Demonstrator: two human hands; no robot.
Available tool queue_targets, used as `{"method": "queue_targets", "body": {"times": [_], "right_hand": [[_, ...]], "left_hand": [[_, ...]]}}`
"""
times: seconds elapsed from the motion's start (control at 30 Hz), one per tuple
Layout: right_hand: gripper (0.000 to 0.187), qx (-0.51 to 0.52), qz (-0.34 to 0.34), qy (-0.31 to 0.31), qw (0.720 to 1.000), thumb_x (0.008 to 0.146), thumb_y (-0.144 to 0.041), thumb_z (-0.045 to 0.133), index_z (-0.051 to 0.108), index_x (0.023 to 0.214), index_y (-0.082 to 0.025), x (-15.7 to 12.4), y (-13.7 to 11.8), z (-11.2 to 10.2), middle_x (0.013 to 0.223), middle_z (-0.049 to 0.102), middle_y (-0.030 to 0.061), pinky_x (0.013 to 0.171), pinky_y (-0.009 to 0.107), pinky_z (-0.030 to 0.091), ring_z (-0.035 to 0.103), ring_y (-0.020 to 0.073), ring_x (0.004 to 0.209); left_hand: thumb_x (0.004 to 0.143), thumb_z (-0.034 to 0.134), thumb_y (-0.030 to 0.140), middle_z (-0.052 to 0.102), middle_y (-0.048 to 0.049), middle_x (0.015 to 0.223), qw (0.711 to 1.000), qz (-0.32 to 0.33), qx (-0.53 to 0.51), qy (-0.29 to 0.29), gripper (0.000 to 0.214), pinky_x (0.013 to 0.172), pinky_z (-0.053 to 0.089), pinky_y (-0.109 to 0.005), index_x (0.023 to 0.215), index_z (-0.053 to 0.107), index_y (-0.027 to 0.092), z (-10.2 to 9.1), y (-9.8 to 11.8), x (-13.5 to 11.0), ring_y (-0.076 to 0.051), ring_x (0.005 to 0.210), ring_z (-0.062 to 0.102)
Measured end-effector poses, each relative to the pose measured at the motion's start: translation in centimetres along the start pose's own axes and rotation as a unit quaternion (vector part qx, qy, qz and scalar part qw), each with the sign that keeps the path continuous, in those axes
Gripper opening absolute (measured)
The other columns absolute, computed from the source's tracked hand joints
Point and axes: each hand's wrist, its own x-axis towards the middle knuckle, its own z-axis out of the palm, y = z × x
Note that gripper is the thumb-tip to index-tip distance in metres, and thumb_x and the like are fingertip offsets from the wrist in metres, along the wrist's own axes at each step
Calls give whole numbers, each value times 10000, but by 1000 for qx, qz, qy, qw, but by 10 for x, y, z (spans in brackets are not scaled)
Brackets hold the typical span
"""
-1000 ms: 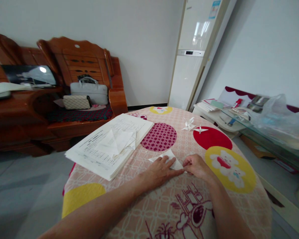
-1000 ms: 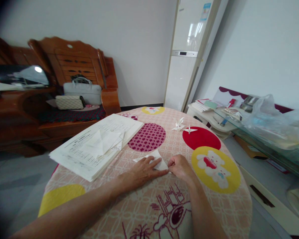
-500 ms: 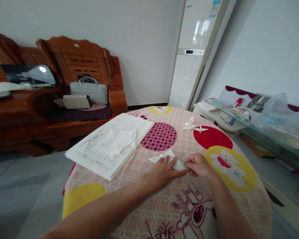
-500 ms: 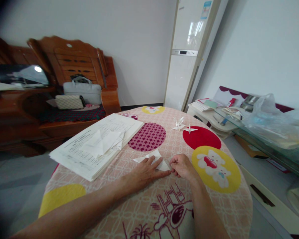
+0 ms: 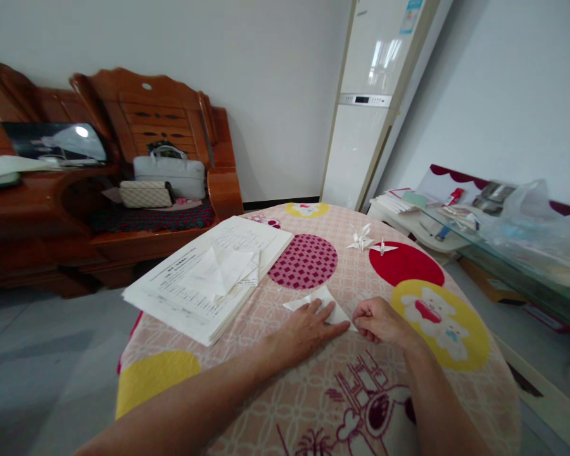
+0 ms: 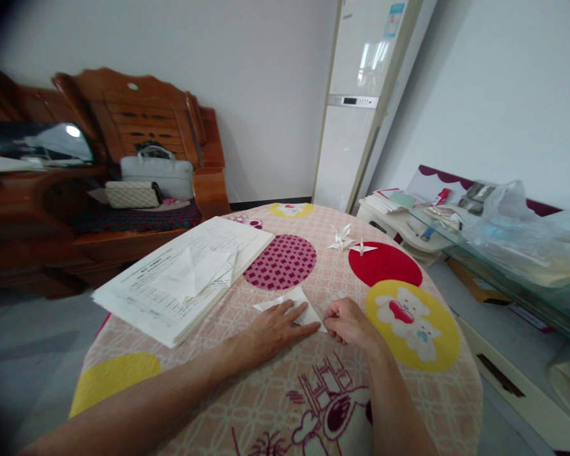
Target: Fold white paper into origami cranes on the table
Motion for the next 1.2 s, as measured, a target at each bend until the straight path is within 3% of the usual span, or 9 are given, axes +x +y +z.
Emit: {"method": "queue_targets", "body": {"times": [0.47,1.07,1.2], "right_hand": [[107,-61,19,-1,998,760,-182,530,558,658,-163,-8,-11,1,521,593,-3,368,172,380,532,99,415],[142,-23,9,-10,1000,773,-220,493,536,647,-170,-4,-4,1,515,591,-14,339,160,342,511,82,375],[169,-29,18,-14,999,778,-222,489,530,622,-173,-3,-2,1,477,566,-21,334,163,341,503,83,356]], "left_hand": [[944,451,228,387,-105,1464,997,-62,-32,-29,560,961,434,-413,1437,307,451,0,-1,-1,-292,1267,441],[924,491,226,338,-97,1494,998,-44,-41,3,619,1001,393,-431,1453,273,462,17,-6,0,-294,1259,431],[926,485,228,327,-103,1504,998,-45,-37,-13,609,1000,389,-430,1451,282,460,14,-5,0,-299,1259,431]]}}
